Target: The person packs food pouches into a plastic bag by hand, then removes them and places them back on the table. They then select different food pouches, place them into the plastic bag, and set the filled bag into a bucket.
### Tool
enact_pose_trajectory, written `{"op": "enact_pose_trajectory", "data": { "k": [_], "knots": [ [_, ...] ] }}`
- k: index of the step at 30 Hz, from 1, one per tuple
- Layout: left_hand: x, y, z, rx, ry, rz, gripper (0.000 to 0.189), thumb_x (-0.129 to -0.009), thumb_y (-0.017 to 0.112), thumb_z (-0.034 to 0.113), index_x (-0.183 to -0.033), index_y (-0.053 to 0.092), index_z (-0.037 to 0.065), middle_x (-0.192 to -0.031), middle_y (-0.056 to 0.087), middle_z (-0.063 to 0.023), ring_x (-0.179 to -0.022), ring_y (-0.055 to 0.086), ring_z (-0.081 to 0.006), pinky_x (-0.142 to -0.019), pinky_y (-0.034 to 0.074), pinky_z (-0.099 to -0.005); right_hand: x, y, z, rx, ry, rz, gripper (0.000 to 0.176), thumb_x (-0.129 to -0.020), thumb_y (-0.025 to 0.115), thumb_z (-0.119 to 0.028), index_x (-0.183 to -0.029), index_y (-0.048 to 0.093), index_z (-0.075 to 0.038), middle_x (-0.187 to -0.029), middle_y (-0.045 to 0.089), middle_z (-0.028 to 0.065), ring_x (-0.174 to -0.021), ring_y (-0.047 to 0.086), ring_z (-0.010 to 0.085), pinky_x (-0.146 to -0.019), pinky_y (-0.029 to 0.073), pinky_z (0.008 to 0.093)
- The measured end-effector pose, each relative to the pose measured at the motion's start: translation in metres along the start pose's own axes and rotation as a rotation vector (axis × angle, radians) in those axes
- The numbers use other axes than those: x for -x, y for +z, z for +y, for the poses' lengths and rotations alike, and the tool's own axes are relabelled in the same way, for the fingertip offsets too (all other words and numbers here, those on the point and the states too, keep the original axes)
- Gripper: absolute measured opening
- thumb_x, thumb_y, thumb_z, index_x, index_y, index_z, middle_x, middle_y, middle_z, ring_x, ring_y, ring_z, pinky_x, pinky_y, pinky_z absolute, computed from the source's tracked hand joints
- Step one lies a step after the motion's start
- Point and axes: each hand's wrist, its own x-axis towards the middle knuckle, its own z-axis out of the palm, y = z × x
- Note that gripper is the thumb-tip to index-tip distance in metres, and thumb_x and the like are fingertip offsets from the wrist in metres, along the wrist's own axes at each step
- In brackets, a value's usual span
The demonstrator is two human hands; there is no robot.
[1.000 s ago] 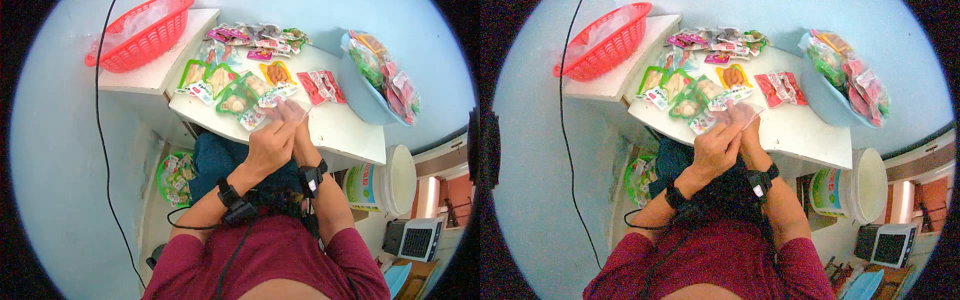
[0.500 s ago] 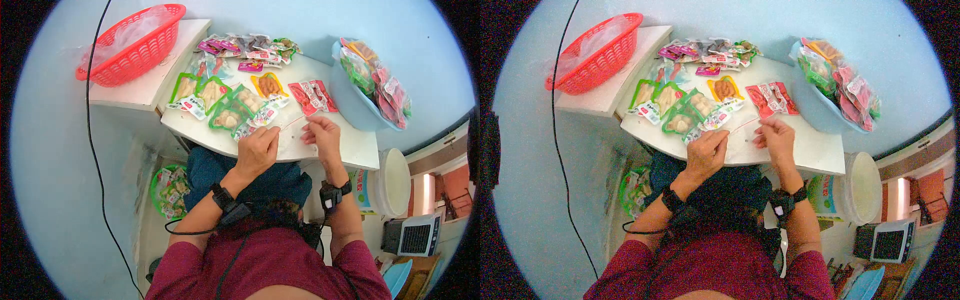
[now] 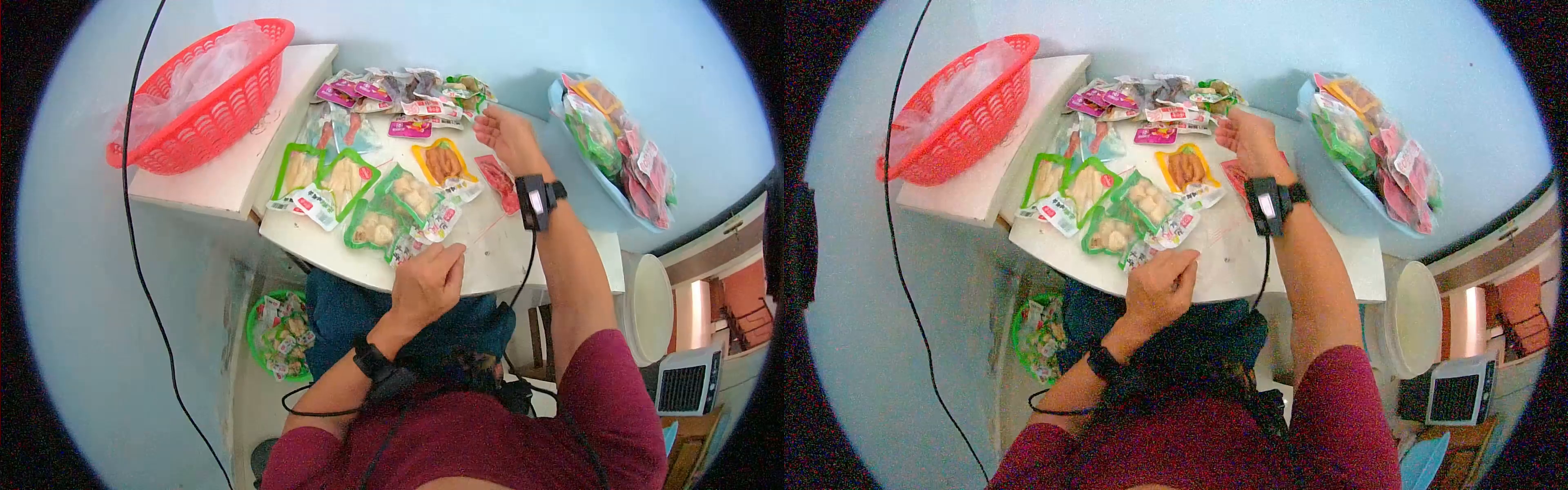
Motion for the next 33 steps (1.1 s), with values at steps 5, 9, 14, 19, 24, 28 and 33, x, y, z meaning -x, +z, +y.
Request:
{"op": "enact_pose_trajectory", "data": {
  "k": [5, 9, 14, 19, 24, 28, 33],
  "knots": [
    [-0.003, -0.007, 0.006, -0.045, 0.018, -0.024, 0.011, -0.081, 0.065, 0.006, -0.092, 0.067, 0.005, -0.069, 0.06, -0.011, -0.06, 0.06, -0.0281, -0.052, 0.047, -0.0379, -0.059, 0.019, 0.004, -0.077, 0.095, 0.088, 0.043, -0.094, 0.059, -0.026, -0.124, 0.042, 0.0, -0.1, 0.054, 0.0145, -0.079, 0.058, 0.024, -0.068, 0.053, 0.0358],
    [0.0, -0.002, 0.002, -0.008, 0.049, 0.021, 0.012, -0.079, 0.066, 0.005, -0.091, 0.067, 0.006, -0.065, 0.057, -0.0096, -0.054, 0.057, -0.0267, -0.048, 0.045, -0.0372, -0.081, 0.026, 0.007, -0.02, 0.209, 0.102, 0.049, -0.094, 0.06, -0.029, -0.129, 0.038, -0.003, -0.107, 0.051, 0.0181, -0.081, 0.056, 0.0246, -0.065, 0.052, 0.034],
    [-0.001, -0.002, 0.002, -0.015, 0.064, 0.027, 0.013, -0.078, 0.067, 0.005, -0.091, 0.067, 0.006, -0.064, 0.056, -0.0093, -0.052, 0.056, -0.0265, -0.048, 0.045, -0.0368, -0.119, 0.012, 0.021, 0.164, 0.149, 0.152, 0.02, -0.093, 0.059, -0.022, -0.1, 0.054, -0.004, -0.075, 0.057, 0.0093, -0.058, 0.056, 0.0195, -0.049, 0.049, 0.0328],
    [0.001, -0.001, -0.001, -0.055, 0.092, 0.013, 0.012, -0.079, 0.066, 0.005, -0.09, 0.067, 0.006, -0.064, 0.056, -0.0091, -0.052, 0.056, -0.0259, -0.047, 0.044, -0.0362, -0.137, 0.0, 0.032, 0.236, 0.153, 0.209, 0.008, -0.092, 0.057, -0.012, -0.088, 0.056, -0.004, -0.07, 0.058, 0.0078, -0.056, 0.058, 0.0191, -0.047, 0.049, 0.0324],
    [-0.001, -0.002, 0.004, -0.071, 0.071, 0.022, 0.01, -0.079, 0.066, 0.006, -0.089, 0.067, 0.006, -0.064, 0.057, -0.0092, -0.053, 0.057, -0.0252, -0.048, 0.045, -0.0355, -0.052, 0.014, 0.011, 0.012, 0.092, 0.275, 0.01, -0.091, 0.056, -0.009, -0.096, 0.057, 0.0, -0.081, 0.062, 0.0107, -0.068, 0.065, 0.022, -0.056, 0.053, 0.0339],
    [0.002, 0.001, 0.001, -0.06, 0.068, 0.036, 0.011, -0.079, 0.066, 0.004, -0.089, 0.067, 0.005, -0.068, 0.061, -0.0098, -0.054, 0.059, -0.025, -0.05, 0.047, -0.0341, 0.004, 0.006, 0.006, 0.009, -0.043, 0.216, 0.013, -0.09, 0.054, -0.006, -0.098, 0.056, 0.004, -0.088, 0.063, 0.0113, -0.078, 0.065, 0.0229, -0.064, 0.055, 0.0336],
    [0.004, 0.003, -0.001, -0.053, 0.087, 0.051, 0.011, -0.079, 0.066, 0.002, -0.089, 0.067, 0.003, -0.077, 0.067, -0.0114, -0.058, 0.062, -0.025, -0.054, 0.049, -0.0322, 0.017, -0.055, 0.034, 0.35, -0.326, 0.193, 0.009, -0.089, 0.051, -0.006, -0.095, 0.055, 0.0, -0.091, 0.062, 0.0114, -0.081, 0.063, 0.0222, -0.069, 0.051, 0.0353]
  ]
}}
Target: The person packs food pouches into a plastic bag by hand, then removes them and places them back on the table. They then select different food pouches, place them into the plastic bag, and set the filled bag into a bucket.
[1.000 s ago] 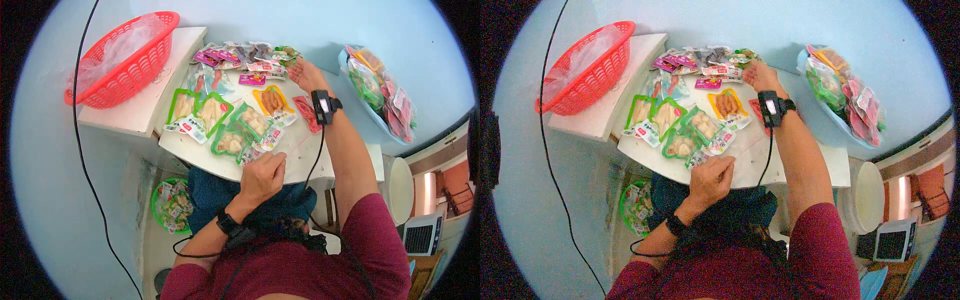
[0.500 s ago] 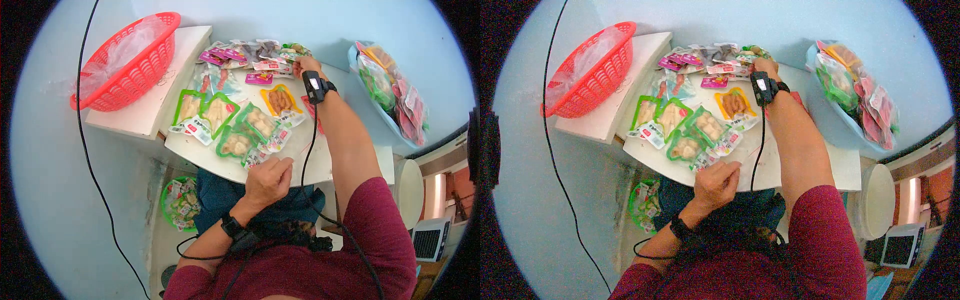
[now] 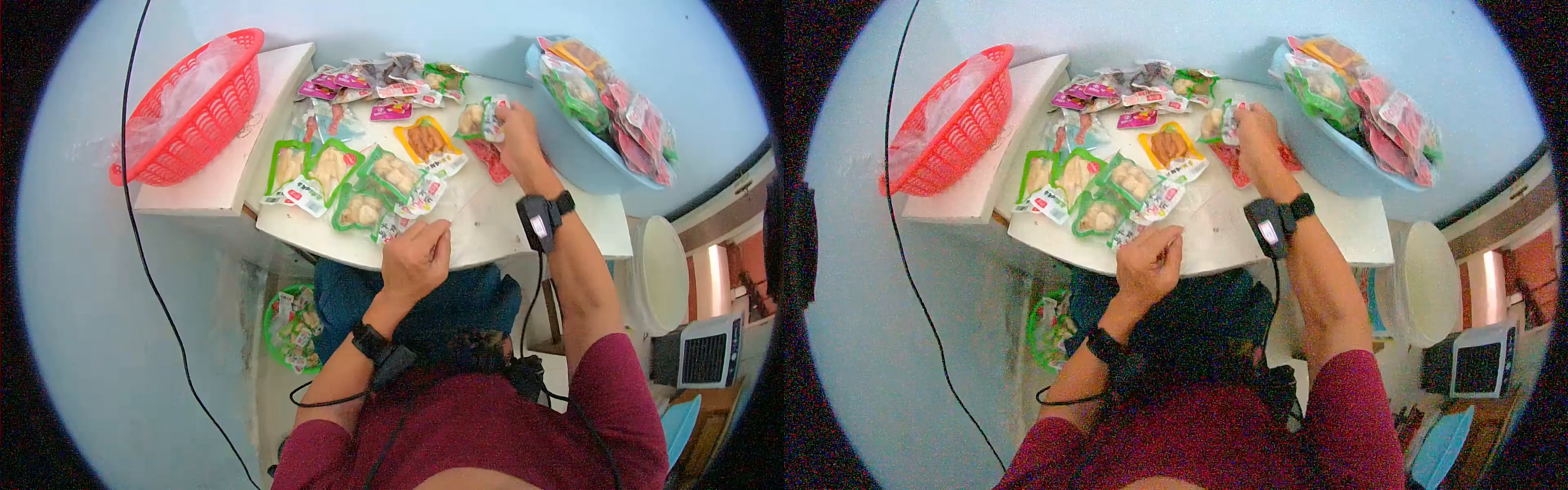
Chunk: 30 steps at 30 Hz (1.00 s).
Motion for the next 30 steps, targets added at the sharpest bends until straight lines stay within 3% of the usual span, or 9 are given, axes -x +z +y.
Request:
{"op": "enact_pose_trajectory", "data": {
  "k": [4, 7, 13, 18, 22, 30],
  "knots": [
    [-0.001, 0.001, 0.002, 0.003, 0.042, 0.033, 0.011, -0.079, 0.066, 0.002, -0.09, 0.067, 0.003, -0.073, 0.064, -0.0114, -0.057, 0.06, -0.0251, -0.054, 0.047, -0.0332, 0.081, -0.025, -0.043, -0.344, 0.075, 0.015, 0.012, -0.09, 0.052, -0.009, -0.096, 0.056, 0.001, -0.09, 0.062, 0.0099, -0.079, 0.062, 0.0216, -0.068, 0.049, 0.0368],
    [-0.002, -0.002, 0.011, -0.086, 0.036, 0.019, 0.01, -0.079, 0.066, 0.002, -0.09, 0.067, 0.003, -0.069, 0.062, -0.011, -0.056, 0.059, -0.025, -0.052, 0.046, -0.0339, 0.124, -0.05, -0.067, -0.398, 0.137, 0.053, 0.015, -0.092, 0.051, -0.009, -0.102, 0.054, 0.002, -0.095, 0.062, 0.0101, -0.081, 0.063, 0.0221, -0.071, 0.052, 0.0368],
    [-0.002, 0.002, 0.034, -0.131, 0.035, 0.088, 0.01, -0.081, 0.067, 0.003, -0.091, 0.067, 0.004, -0.068, 0.061, -0.0105, -0.054, 0.057, -0.0233, -0.049, 0.045, -0.0328, 0.189, -0.082, -0.075, -0.667, 0.225, -0.041, 0.028, -0.095, 0.048, -0.007, -0.12, 0.047, 0.006, -0.112, 0.062, 0.0162, -0.099, 0.064, 0.0264, -0.086, 0.055, 0.0426],
    [-0.004, 0.0, 0.05, -0.165, 0.008, 0.116, 0.011, -0.081, 0.067, 0.004, -0.092, 0.068, 0.006, -0.068, 0.06, -0.01, -0.053, 0.057, -0.021, -0.048, 0.045, -0.0314, 0.227, -0.081, -0.06, -0.764, 0.477, -0.088, 0.036, -0.096, 0.05, -0.01, -0.13, 0.042, 0.001, -0.125, 0.056, 0.016, -0.111, 0.06, 0.0295, -0.093, 0.052, 0.0492],
    [-0.004, -0.002, 0.058, -0.14, -0.006, 0.127, 0.013, -0.081, 0.068, 0.004, -0.094, 0.069, 0.006, -0.07, 0.06, -0.0102, -0.055, 0.058, -0.022, -0.049, 0.046, -0.032, 0.236, -0.072, -0.052, -0.856, 0.512, -0.231, 0.035, -0.097, 0.049, -0.013, -0.127, 0.045, 0.004, -0.123, 0.059, 0.0146, -0.111, 0.061, 0.0274, -0.095, 0.05, 0.0443],
    [-0.008, 0.002, 0.059, -0.141, 0.074, 0.222, 0.013, -0.08, 0.068, 0.006, -0.093, 0.068, 0.009, -0.068, 0.052, -0.0071, -0.053, 0.057, -0.025, -0.046, 0.043, -0.0356, 0.241, -0.053, -0.062, -0.743, 0.466, -0.264, 0.03, -0.097, 0.047, -0.008, -0.124, 0.048, 0.005, -0.12, 0.061, 0.017, -0.11, 0.061, 0.0261, -0.097, 0.05, 0.0396]
  ]
}}
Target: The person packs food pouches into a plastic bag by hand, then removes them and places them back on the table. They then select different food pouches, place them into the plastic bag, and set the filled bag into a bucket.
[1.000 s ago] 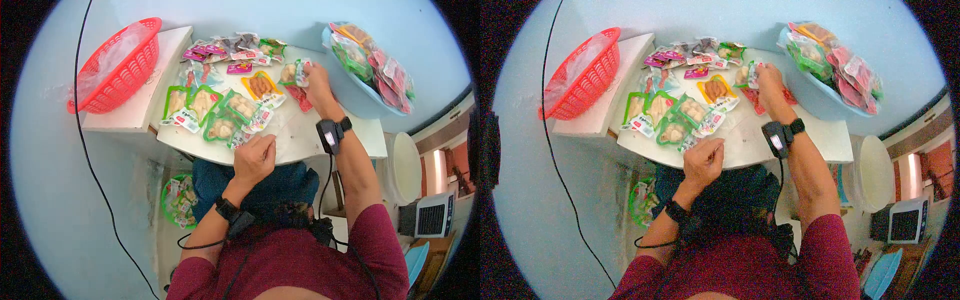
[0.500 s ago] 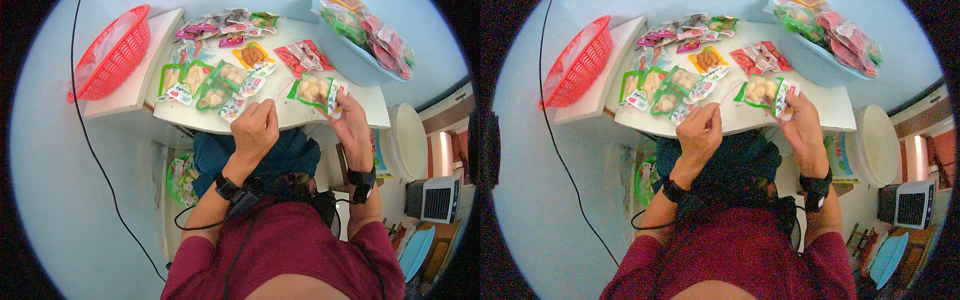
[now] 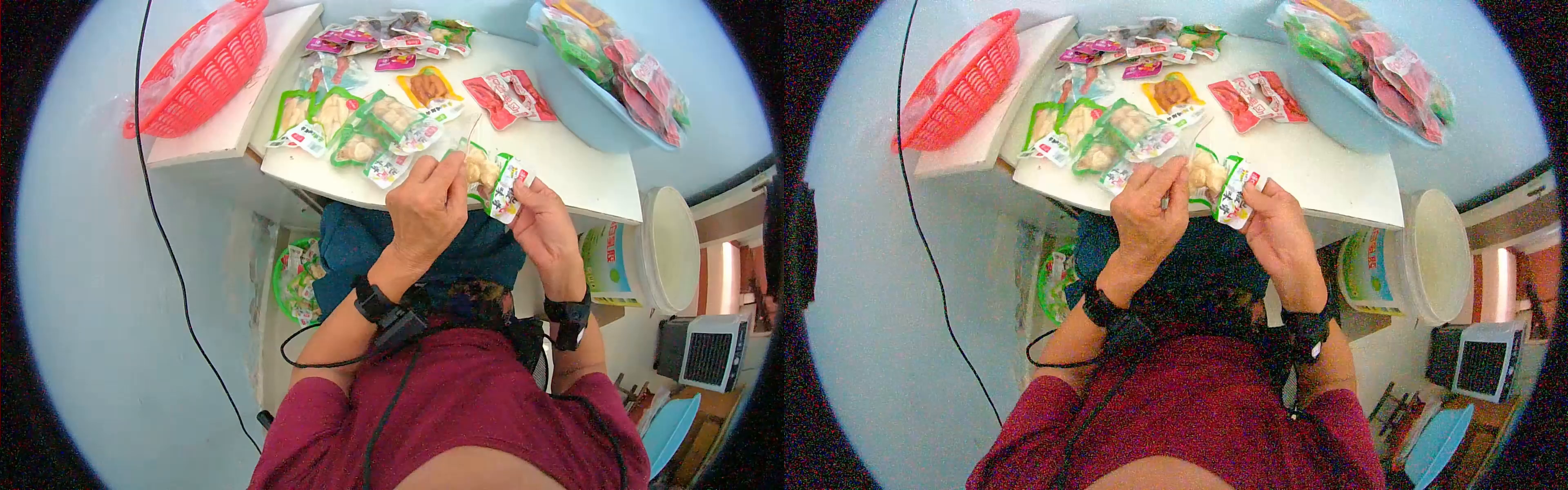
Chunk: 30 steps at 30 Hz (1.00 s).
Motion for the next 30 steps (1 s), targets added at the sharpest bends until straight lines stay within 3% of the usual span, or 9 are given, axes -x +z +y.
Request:
{"op": "enact_pose_trajectory", "data": {
  "k": [6, 16, 19, 22, 25, 30],
  "knots": [
    [-0.002, -0.007, 0.007, -0.031, -0.115, -0.149, 0.015, -0.081, 0.067, 0.005, -0.097, 0.07, 0.006, -0.072, 0.058, -0.0093, -0.06, 0.061, -0.0255, -0.052, 0.048, -0.0345, 0.005, -0.007, 0.0, 0.023, 0.001, -0.04, 0.029, -0.096, 0.049, -0.006, -0.123, 0.049, 0.006, -0.119, 0.061, 0.0159, -0.107, 0.062, 0.0244, -0.096, 0.05, 0.0386],
    [-0.001, -0.003, 0.01, 0.028, 0.005, -0.096, 0.019, -0.081, 0.067, 0.006, -0.099, 0.069, 0.007, -0.075, 0.059, -0.0093, -0.06, 0.06, -0.0271, -0.051, 0.048, -0.0365, -0.034, 0.017, 0.026, 0.02, 0.032, -0.205, 0.027, -0.095, 0.05, -0.005, -0.122, 0.05, 0.001, -0.116, 0.061, 0.0119, -0.104, 0.062, 0.0225, -0.093, 0.051, 0.0353],
    [-0.002, -0.005, 0.01, -0.006, 0.009, -0.105, 0.019, -0.081, 0.067, 0.006, -0.1, 0.069, 0.006, -0.076, 0.06, -0.0105, -0.063, 0.062, -0.0282, -0.053, 0.049, -0.0363, -0.045, 0.032, 0.033, -0.026, 0.053, -0.226, 0.025, -0.097, 0.048, -0.008, -0.121, 0.051, -0.001, -0.113, 0.062, 0.0102, -0.098, 0.062, 0.0202, -0.09, 0.051, 0.0321],
    [-0.002, -0.005, 0.009, -0.002, 0.0, -0.094, 0.02, -0.081, 0.066, 0.005, -0.101, 0.068, 0.005, -0.079, 0.061, -0.0124, -0.066, 0.063, -0.03, -0.055, 0.05, -0.0369, -0.063, 0.03, 0.044, -0.16, 0.12, -0.382, 0.025, -0.098, 0.049, -0.015, -0.12, 0.053, -0.003, -0.107, 0.062, 0.0077, -0.092, 0.061, 0.0174, -0.084, 0.053, 0.0301],
    [-0.002, -0.005, 0.006, 0.017, -0.016, -0.069, 0.02, -0.081, 0.065, 0.004, -0.1, 0.068, 0.005, -0.082, 0.063, -0.0143, -0.069, 0.063, -0.0314, -0.058, 0.051, -0.0376, -0.073, 0.045, 0.048, -0.169, 0.19, -0.362, 0.026, -0.099, 0.048, -0.022, -0.118, 0.054, -0.006, -0.101, 0.062, 0.0045, -0.087, 0.059, 0.0161, -0.078, 0.053, 0.0306],
    [-0.001, -0.009, 0.003, 0.048, 0.028, -0.092, 0.019, -0.081, 0.063, 0.002, -0.099, 0.067, 0.004, -0.086, 0.064, -0.0147, -0.071, 0.064, -0.0313, -0.059, 0.052, -0.0369, -0.1, 0.046, 0.067, 0.238, 0.003, -0.405, 0.024, -0.098, 0.05, -0.021, -0.115, 0.057, -0.006, -0.099, 0.062, 0.0041, -0.086, 0.059, 0.0158, -0.075, 0.052, 0.03]
  ]
}}
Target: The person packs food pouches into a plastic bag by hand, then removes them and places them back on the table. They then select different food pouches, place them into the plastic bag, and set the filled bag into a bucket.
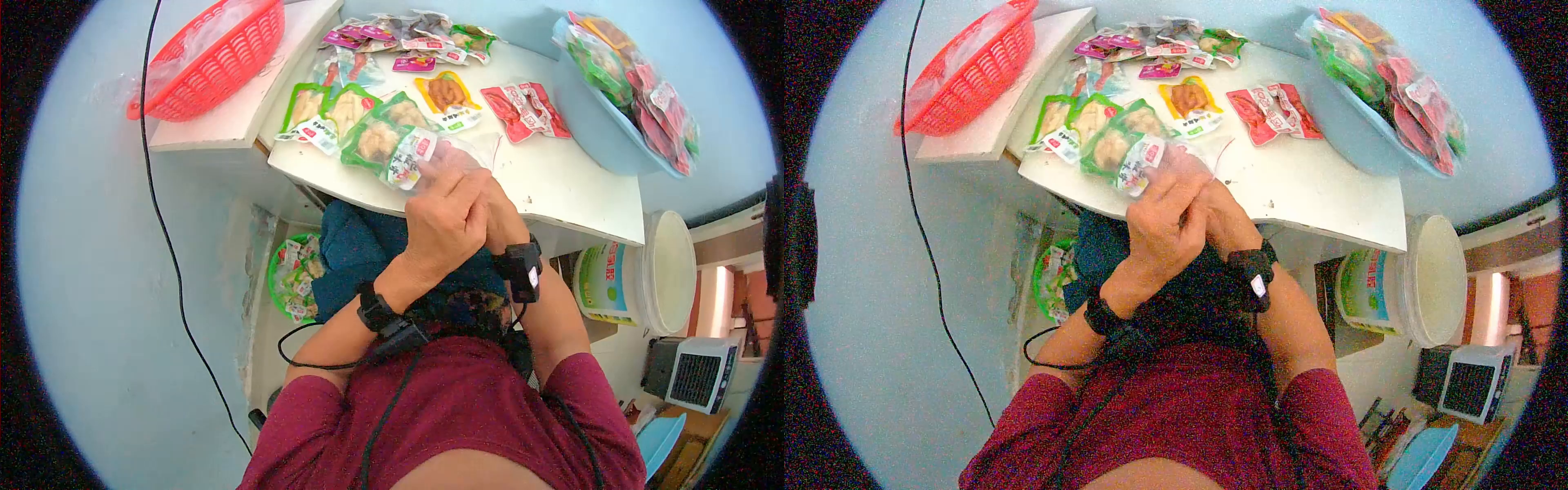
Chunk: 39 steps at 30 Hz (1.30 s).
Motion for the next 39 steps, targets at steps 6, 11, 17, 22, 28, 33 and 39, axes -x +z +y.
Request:
{"op": "enact_pose_trajectory", "data": {
  "k": [6, 11, 17, 22, 28, 33, 39],
  "knots": [
    [0.002, -0.005, -0.002, 0.057, -0.062, 0.004, 0.019, -0.08, 0.063, 0.001, -0.098, 0.067, 0.003, -0.088, 0.065, -0.0139, -0.072, 0.065, -0.0305, -0.06, 0.053, -0.036, -0.023, -0.003, -0.004, 0.471, -0.053, -0.007, 0.023, -0.096, 0.051, -0.019, -0.114, 0.058, -0.006, -0.099, 0.063, 0.004, -0.086, 0.06, 0.0152, -0.074, 0.052, 0.029],
    [0.003, -0.004, -0.002, 0.067, -0.048, 0.014, 0.018, -0.08, 0.064, 0.001, -0.098, 0.067, 0.002, -0.087, 0.065, -0.0139, -0.073, 0.065, -0.0305, -0.06, 0.053, -0.0362, -0.027, -0.007, -0.006, 0.8, -0.121, -0.101, 0.023, -0.095, 0.052, -0.016, -0.114, 0.058, -0.005, -0.098, 0.063, 0.004, -0.086, 0.06, 0.0148, -0.072, 0.052, 0.0282],
    [0.004, -0.004, 0.005, 0.085, -0.059, -0.016, 0.019, -0.079, 0.065, 0.001, -0.097, 0.068, 0.003, -0.083, 0.065, -0.0135, -0.072, 0.064, -0.0319, -0.062, 0.052, -0.0374, -0.013, -0.01, -0.004, 1.157, -0.223, -0.275, 0.023, -0.093, 0.053, -0.014, -0.113, 0.059, -0.005, -0.098, 0.064, 0.004, -0.085, 0.06, 0.0142, -0.07, 0.052, 0.0273],
    [0.009, -0.01, 0.002, 0.029, -0.015, -0.054, 0.02, -0.079, 0.065, 0.002, -0.098, 0.068, 0.005, -0.083, 0.064, -0.0126, -0.073, 0.064, -0.0312, -0.062, 0.052, -0.0365, 0.0, 0.0, -0.007, 0.98, -0.125, -0.219, 0.021, -0.091, 0.054, -0.012, -0.11, 0.061, -0.004, -0.096, 0.064, 0.0039, -0.084, 0.06, 0.0142, -0.069, 0.051, 0.027],
    [0.007, -0.02, -0.006, 0.055, -0.027, -0.032, 0.022, -0.078, 0.067, 0.0, -0.1, 0.068, 0.005, -0.083, 0.065, -0.0105, -0.073, 0.064, -0.0274, -0.06, 0.052, -0.0337, 0.034, -0.009, -0.005, 0.48, -0.004, -0.165, 0.025, -0.094, 0.053, -0.013, -0.115, 0.06, -0.001, -0.106, 0.064, 0.0056, -0.096, 0.061, 0.0148, -0.078, 0.052, 0.0265],
    [0.014, -0.02, -0.003, 0.005, -0.028, -0.115, 0.022, -0.078, 0.067, 0.0, -0.1, 0.068, 0.006, -0.076, 0.06, -0.0079, -0.059, 0.06, -0.0238, -0.05, 0.048, -0.0332, 0.074, -0.021, -0.042, 0.533, 0.03, 0.05, 0.02, -0.092, 0.058, -0.014, -0.103, 0.064, 0.001, -0.094, 0.067, 0.0066, -0.083, 0.066, 0.0159, -0.068, 0.054, 0.0286],
    [0.022, -0.023, 0.002, -0.08, 0.084, -0.16, 0.027, -0.077, 0.068, 0.002, -0.104, 0.068, 0.009, -0.07, 0.055, -0.0058, -0.052, 0.055, -0.0231, -0.047, 0.046, -0.0338, 0.072, -0.051, -0.065, 1.077, -0.357, 0.397, 0.04, -0.079, 0.073, -0.017, -0.112, 0.06, 0.001, -0.098, 0.066, 0.0128, -0.074, 0.063, 0.0187, -0.065, 0.053, 0.0307]
  ]
}}
